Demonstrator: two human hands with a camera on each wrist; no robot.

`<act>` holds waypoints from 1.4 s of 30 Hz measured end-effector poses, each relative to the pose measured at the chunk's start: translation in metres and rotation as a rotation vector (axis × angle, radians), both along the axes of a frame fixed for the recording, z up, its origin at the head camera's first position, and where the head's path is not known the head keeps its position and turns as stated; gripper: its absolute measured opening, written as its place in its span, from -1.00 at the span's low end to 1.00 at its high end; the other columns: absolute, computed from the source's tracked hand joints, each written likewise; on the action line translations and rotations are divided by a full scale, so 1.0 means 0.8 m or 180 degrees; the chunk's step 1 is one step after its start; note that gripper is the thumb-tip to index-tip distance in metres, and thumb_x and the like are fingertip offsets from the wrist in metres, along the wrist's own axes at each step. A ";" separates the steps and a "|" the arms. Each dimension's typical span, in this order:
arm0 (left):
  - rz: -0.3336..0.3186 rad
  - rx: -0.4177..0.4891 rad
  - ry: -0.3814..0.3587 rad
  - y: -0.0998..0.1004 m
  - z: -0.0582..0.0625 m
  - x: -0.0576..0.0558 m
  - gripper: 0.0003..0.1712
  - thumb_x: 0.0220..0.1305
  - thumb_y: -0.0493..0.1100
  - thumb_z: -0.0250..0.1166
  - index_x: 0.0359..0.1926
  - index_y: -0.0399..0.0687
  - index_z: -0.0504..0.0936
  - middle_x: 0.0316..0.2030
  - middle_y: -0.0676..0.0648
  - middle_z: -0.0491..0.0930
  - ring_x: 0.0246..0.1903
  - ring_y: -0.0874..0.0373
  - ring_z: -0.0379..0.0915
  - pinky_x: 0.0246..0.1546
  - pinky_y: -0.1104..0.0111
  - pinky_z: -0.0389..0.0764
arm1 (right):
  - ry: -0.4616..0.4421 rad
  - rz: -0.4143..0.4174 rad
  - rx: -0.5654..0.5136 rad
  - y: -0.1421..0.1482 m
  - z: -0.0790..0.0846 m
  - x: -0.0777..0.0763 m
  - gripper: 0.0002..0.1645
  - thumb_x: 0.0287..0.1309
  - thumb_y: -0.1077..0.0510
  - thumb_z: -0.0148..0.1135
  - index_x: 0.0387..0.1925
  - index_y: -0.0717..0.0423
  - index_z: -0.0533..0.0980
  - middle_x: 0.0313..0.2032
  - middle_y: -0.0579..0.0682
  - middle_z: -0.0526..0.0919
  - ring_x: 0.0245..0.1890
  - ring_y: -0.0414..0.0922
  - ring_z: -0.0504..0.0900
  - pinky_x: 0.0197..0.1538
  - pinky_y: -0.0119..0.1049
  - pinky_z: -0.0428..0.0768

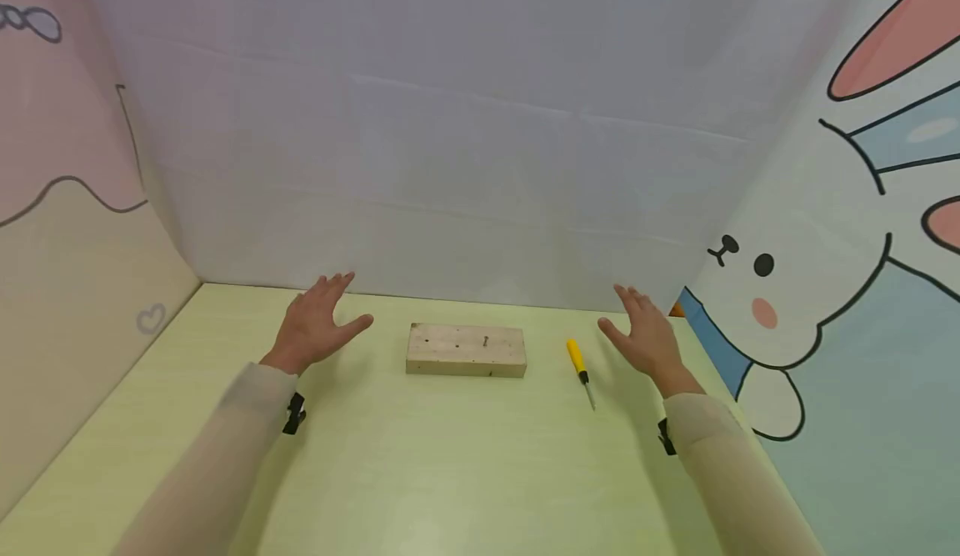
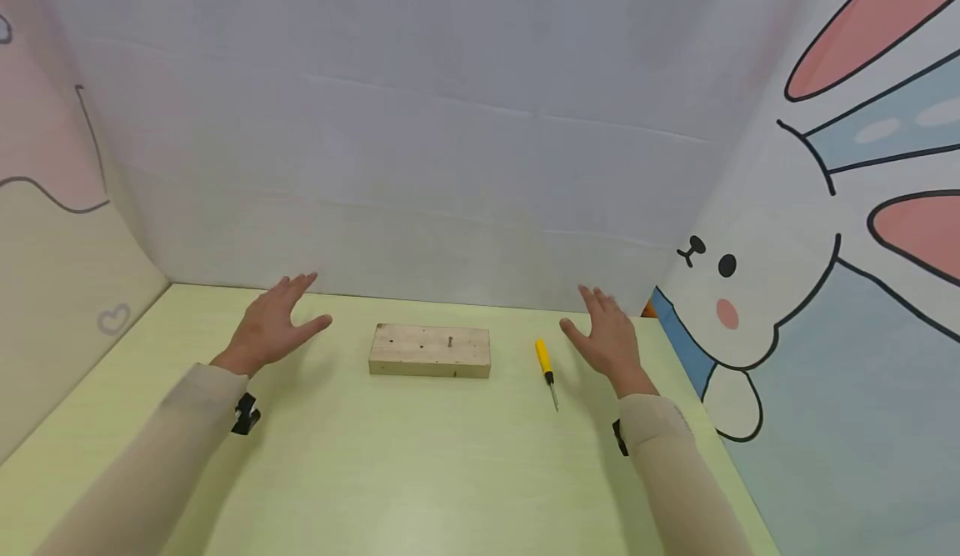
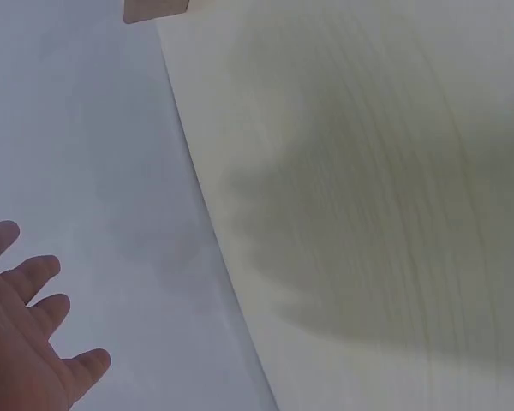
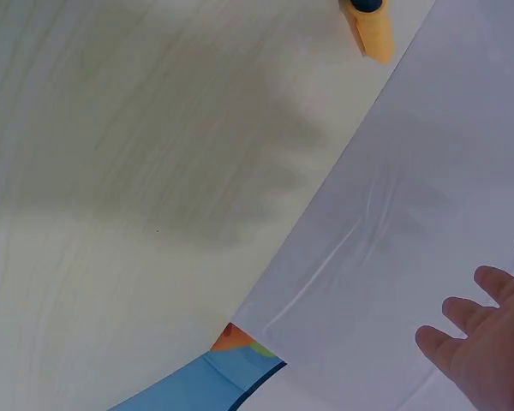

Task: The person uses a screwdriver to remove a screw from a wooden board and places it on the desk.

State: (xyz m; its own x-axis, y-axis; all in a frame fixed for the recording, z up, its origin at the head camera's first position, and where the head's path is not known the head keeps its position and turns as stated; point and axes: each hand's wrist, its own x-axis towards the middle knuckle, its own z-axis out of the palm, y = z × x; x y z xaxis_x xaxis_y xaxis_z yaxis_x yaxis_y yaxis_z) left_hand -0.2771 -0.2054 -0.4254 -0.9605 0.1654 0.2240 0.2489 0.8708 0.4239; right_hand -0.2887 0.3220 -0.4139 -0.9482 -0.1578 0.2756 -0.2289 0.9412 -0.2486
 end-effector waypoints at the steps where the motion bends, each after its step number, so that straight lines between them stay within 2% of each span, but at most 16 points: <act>1: -0.0007 0.0039 -0.0022 0.002 -0.002 0.000 -0.03 0.27 0.35 0.10 0.52 0.01 0.02 0.46 -0.30 0.07 0.46 -0.27 -0.14 0.35 -0.26 -0.04 | -0.0049 -0.0011 0.0003 -0.001 0.000 0.000 -0.04 0.29 -0.43 -0.13 0.51 0.00 -0.02 0.44 0.31 0.08 0.39 0.38 0.10 0.32 0.37 0.14; 6: -0.0042 0.0203 -0.0102 0.015 -0.008 0.000 -0.04 0.26 0.36 0.11 0.51 0.03 0.03 0.45 -0.29 0.09 0.46 -0.27 -0.12 0.36 -0.23 0.01 | -0.0157 -0.0045 0.0035 -0.006 0.000 0.002 -0.06 0.30 -0.34 -0.02 0.51 0.00 -0.01 0.43 0.31 0.13 0.32 0.39 0.20 0.21 0.39 0.28; 13: -0.0088 0.0366 -0.0172 0.030 -0.020 -0.002 -0.06 0.23 0.33 0.16 0.50 0.07 0.09 0.44 -0.27 0.13 0.44 -0.27 -0.05 0.32 -0.21 0.13 | -0.0191 -0.0050 -0.0051 -0.011 -0.005 0.002 -0.07 0.28 -0.36 0.00 0.50 -0.04 0.01 0.38 0.31 0.21 0.22 0.41 0.32 0.10 0.39 0.37; 24: -0.0159 0.0548 -0.0287 0.059 -0.030 -0.006 -0.05 0.19 0.33 0.20 0.50 0.14 0.10 0.46 -0.17 0.13 0.45 -0.20 -0.03 0.32 -0.19 0.17 | -0.0142 -0.0041 -0.0168 -0.017 -0.012 0.002 -0.05 0.21 -0.44 0.01 0.46 -0.03 0.13 0.31 0.31 0.33 0.14 0.35 0.43 0.05 0.33 0.43; 30: -0.0216 0.0595 -0.0283 0.071 -0.037 -0.007 -0.06 0.19 0.34 0.21 0.49 0.13 0.12 0.45 -0.17 0.15 0.44 -0.21 0.00 0.31 -0.20 0.18 | -0.0281 -0.0042 -0.0240 -0.023 -0.016 0.005 -0.08 0.22 -0.40 0.05 0.46 -0.06 0.14 0.31 0.27 0.35 0.16 0.31 0.44 0.09 0.32 0.41; 37: -0.0219 0.0722 -0.0510 0.082 -0.045 -0.007 -0.03 0.16 0.37 0.21 0.49 0.13 0.13 0.45 -0.18 0.15 0.43 -0.22 0.01 0.31 -0.21 0.18 | -0.0266 -0.0007 -0.0285 -0.027 -0.025 0.003 -0.13 0.23 -0.34 0.10 0.44 -0.06 0.18 0.24 0.26 0.43 0.14 0.31 0.46 0.05 0.31 0.44; 42: -0.0212 0.0673 -0.0596 0.087 -0.053 -0.008 -0.04 0.15 0.38 0.21 0.46 0.09 0.19 0.43 -0.21 0.19 0.43 -0.22 0.02 0.31 -0.21 0.18 | -0.0308 0.0024 -0.0329 -0.029 -0.034 0.000 -0.13 0.21 -0.36 0.09 0.44 -0.09 0.18 0.24 0.25 0.43 0.14 0.30 0.46 0.03 0.28 0.47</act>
